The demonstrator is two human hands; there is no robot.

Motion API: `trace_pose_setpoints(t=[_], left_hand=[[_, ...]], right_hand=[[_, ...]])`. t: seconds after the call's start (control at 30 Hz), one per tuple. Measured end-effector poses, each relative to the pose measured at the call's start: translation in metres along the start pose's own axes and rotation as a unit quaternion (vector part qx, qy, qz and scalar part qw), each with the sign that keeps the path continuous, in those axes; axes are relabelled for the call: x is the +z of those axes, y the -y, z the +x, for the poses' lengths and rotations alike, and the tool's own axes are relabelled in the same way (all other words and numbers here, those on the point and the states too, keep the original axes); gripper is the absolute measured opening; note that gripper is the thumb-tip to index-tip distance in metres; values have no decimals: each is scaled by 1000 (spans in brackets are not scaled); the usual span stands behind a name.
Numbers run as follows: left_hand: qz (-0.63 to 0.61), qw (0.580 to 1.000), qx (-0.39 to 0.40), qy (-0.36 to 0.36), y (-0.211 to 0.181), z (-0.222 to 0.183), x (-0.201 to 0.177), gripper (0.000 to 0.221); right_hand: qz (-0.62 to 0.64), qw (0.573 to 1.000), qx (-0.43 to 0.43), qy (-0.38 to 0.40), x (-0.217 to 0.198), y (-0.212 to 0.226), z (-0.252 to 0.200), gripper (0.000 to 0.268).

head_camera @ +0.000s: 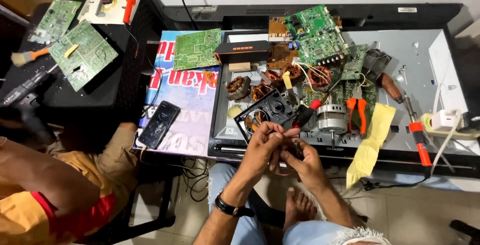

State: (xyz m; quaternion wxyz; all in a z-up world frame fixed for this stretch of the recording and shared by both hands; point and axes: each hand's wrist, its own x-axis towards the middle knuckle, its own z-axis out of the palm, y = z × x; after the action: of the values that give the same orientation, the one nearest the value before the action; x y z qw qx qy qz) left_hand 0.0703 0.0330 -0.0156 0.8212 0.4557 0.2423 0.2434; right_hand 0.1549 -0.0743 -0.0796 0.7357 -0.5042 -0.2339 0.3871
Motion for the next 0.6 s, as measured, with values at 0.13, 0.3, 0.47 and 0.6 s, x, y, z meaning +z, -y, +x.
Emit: trace_pose_setpoints(t=[0.13,0.3,0.47,0.6], left_hand=[[7,1000,-16,14,32,16,-6,16],[28,996,-67,59,15,14,4,10],[85,989,-53,111,4,15,10,10],[146,972,-78,165,-9,27,7,9]], right_hand=[[29,996,63,-52,-13,-19,6,16],[71,991,91,-66,-21,-19,10,16],[118,987,102,-33,-41,-34,12,20],[135,989,48,-22,-40,-28,9,8]])
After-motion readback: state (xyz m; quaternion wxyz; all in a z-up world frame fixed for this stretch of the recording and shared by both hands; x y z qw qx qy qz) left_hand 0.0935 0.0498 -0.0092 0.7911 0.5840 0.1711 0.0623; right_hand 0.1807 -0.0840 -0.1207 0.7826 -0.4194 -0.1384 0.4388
